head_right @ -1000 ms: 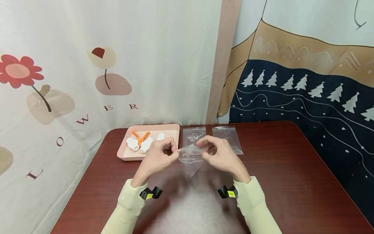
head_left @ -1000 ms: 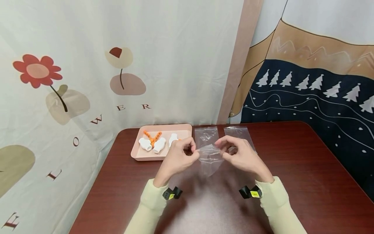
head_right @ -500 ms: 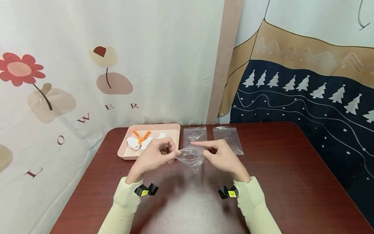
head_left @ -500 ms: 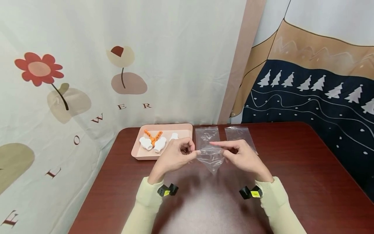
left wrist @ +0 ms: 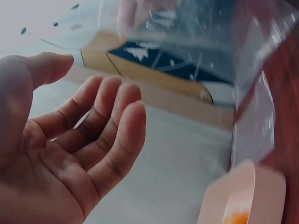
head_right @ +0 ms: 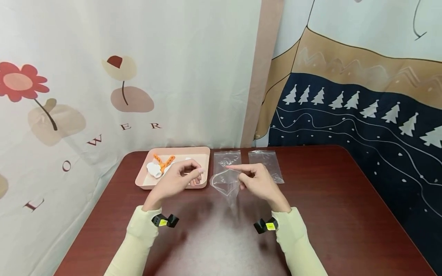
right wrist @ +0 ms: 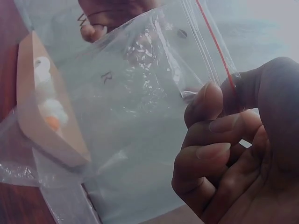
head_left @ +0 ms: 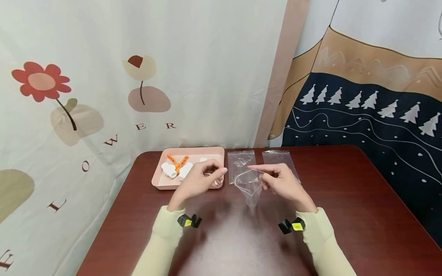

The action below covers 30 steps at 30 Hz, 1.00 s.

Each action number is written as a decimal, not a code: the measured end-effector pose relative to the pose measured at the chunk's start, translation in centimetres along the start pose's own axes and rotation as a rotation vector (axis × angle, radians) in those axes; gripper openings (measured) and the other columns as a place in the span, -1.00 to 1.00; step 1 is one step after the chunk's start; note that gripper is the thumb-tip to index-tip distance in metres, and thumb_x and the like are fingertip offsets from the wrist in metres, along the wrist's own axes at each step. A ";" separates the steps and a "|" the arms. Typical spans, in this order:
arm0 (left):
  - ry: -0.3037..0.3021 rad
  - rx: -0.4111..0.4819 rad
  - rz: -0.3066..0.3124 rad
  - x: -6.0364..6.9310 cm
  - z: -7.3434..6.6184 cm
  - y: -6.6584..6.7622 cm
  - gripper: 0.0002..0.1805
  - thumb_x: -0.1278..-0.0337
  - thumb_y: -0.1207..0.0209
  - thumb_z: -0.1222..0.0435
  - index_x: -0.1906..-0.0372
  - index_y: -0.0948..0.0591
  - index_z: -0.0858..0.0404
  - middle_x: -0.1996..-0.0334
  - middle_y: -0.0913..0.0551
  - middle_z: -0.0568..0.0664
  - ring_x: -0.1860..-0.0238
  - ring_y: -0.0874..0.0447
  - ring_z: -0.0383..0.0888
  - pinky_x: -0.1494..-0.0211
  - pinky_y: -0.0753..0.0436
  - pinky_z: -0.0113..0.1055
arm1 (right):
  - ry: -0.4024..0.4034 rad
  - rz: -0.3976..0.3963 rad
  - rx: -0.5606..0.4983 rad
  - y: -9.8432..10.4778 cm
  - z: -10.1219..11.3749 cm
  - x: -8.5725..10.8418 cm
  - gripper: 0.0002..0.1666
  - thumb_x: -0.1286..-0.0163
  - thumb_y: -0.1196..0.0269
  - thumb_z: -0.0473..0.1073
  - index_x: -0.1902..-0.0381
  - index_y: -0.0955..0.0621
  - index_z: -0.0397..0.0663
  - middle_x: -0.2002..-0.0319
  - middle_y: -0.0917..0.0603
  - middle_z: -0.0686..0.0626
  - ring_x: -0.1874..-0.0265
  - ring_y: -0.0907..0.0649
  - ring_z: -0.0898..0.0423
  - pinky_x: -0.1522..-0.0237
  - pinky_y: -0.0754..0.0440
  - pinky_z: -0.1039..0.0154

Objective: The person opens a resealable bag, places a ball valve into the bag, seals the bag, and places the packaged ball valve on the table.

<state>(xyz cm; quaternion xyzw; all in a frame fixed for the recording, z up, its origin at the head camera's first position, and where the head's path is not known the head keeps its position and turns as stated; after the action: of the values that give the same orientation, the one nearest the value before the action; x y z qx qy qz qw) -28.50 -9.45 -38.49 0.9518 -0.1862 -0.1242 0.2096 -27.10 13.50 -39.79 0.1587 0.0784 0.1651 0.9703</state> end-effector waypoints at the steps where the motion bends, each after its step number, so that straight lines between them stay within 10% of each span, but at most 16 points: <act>1: 0.000 -0.030 -0.024 -0.1 0.3 0.6 -0.79 -0.42 -0.23 0.10 0.19 -0.69 0.17 0.39 -0.70 0.04 0.32 -0.70 0.06 0.25 -0.70 -0.28 | -0.006 -0.005 -0.004 0.1 0.0 0.0 -0.52 -0.47 -0.10 -0.34 -0.18 -0.72 0.18 0.61 -0.54 -0.14 0.66 -0.43 0.18 0.71 -0.28 0.36; 7: 0.036 -0.182 -0.113 -0.8 2.0 3.9 -0.80 -0.39 -0.26 0.09 0.08 -0.72 0.09 0.25 -0.77 -0.07 0.17 -0.72 -0.05 0.16 -0.67 -0.27 | -0.008 -0.005 -0.014 0.4 0.1 0.0 -0.53 -0.45 -0.09 -0.36 -0.21 -0.69 0.06 0.58 -0.56 -0.23 0.64 -0.45 0.17 0.70 -0.31 0.35; 14: 0.116 -0.278 -0.046 -2.1 3.9 5.6 -0.61 -0.37 -0.26 0.06 -0.17 -0.63 0.14 -0.08 -0.73 0.07 -0.14 -0.69 0.02 -0.20 -0.64 -0.03 | -0.009 -0.009 -0.017 0.6 0.0 0.0 -0.53 -0.45 -0.09 -0.36 -0.20 -0.69 0.05 0.59 -0.56 -0.21 0.66 -0.44 0.18 0.71 -0.31 0.35; 30: 0.517 -0.399 0.081 -5.9 10.8 6.1 -0.25 -0.33 -0.21 -0.05 -0.41 -0.39 0.36 -0.38 -0.48 0.25 -0.40 -0.44 0.17 -0.40 -0.48 0.10 | -0.013 -0.010 -0.001 0.8 -0.3 0.0 -0.55 -0.45 -0.10 -0.35 -0.20 -0.69 0.03 0.59 -0.56 -0.14 0.67 -0.43 0.18 0.71 -0.31 0.35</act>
<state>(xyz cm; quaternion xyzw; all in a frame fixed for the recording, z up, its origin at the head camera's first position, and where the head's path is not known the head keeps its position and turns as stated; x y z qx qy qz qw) -39.01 -16.00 -44.35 0.8838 -0.1367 0.0960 0.4370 -27.41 14.25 -39.78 0.1590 0.0727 0.1591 0.9717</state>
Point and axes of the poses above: each hand's wrist, its own x-axis away from the middle knuckle, its own y-axis out of the back of the hand, z = x × y, the point moved 8 cm from there along -x, towards the middle knuckle
